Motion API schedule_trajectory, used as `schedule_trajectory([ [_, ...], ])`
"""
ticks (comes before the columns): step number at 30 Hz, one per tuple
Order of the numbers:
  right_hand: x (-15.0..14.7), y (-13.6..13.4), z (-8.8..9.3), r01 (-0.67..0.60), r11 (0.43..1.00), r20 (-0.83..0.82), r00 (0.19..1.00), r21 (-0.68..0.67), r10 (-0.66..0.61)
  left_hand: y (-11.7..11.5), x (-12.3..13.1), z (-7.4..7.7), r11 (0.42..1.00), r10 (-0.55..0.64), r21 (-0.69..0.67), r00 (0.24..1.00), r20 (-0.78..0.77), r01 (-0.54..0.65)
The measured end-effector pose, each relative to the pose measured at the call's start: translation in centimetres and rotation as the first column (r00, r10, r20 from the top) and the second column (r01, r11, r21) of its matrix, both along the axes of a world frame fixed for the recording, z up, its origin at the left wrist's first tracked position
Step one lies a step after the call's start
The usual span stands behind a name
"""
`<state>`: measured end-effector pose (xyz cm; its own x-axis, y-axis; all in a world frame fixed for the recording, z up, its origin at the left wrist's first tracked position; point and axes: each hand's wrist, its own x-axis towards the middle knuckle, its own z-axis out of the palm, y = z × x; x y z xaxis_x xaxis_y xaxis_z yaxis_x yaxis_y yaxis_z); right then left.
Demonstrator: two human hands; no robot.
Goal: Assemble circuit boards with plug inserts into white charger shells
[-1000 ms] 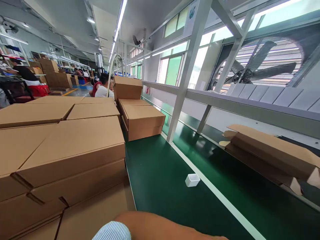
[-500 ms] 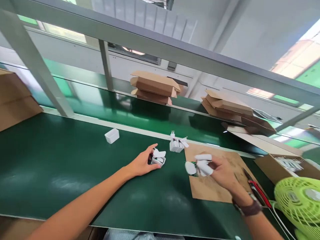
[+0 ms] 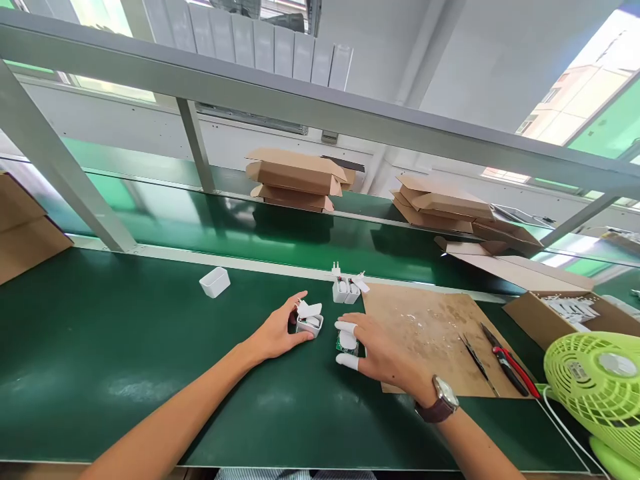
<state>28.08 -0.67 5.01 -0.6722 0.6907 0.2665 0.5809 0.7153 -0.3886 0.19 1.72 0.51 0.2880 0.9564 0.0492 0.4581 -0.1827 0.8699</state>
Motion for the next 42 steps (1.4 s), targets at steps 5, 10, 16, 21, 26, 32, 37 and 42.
schedule_trajectory([
  [5, -4.1, 1.1, -1.2, -0.038, 0.999, -0.096, 0.995, -0.022, 0.036, 0.1, -0.1, 0.0, 0.999, -0.052, -0.003, 0.998, 0.023, 0.052],
  [10, -6.4, 1.8, -3.1, -0.019, 1.0, -0.229, 0.973, 0.023, 0.023, 0.3, -0.3, -0.4, 0.997, -0.075, -0.02, 0.997, 0.019, 0.075],
  [16, -6.2, 1.3, -4.6, 0.082, 0.997, -0.272, 0.959, 0.014, -0.076, 0.1, -0.6, -0.8, 0.985, -0.01, 0.175, 0.998, 0.068, -0.002],
  [21, -6.8, 1.0, -4.8, 0.12, 0.98, -0.313, 0.935, -0.16, -0.165, 0.0, -0.4, -1.5, 0.978, -0.051, 0.203, 0.999, 0.011, 0.048],
  [26, -7.4, 1.0, -4.1, -0.126, 0.71, -0.619, 0.608, -0.693, -0.496, -0.7, 0.6, -1.4, 0.869, -0.054, 0.494, 0.998, 0.045, 0.025],
  [32, -7.2, 0.7, -3.3, -0.324, 0.461, -0.563, 0.509, -0.826, -0.651, -1.7, 1.8, -0.4, 0.668, -0.05, 0.743, 0.994, 0.101, -0.042],
  [37, -7.4, 0.7, -3.2, -0.35, 0.435, -0.558, 0.521, -0.83, -0.645, -1.6, 1.8, -0.3, 0.643, -0.037, 0.764, 0.995, 0.087, -0.043],
  [42, -7.6, 0.4, -3.0, -0.343, 0.432, -0.551, 0.554, -0.834, -0.624, -1.4, 1.7, 0.0, 0.614, -0.08, 0.789, 0.992, 0.101, -0.03],
])
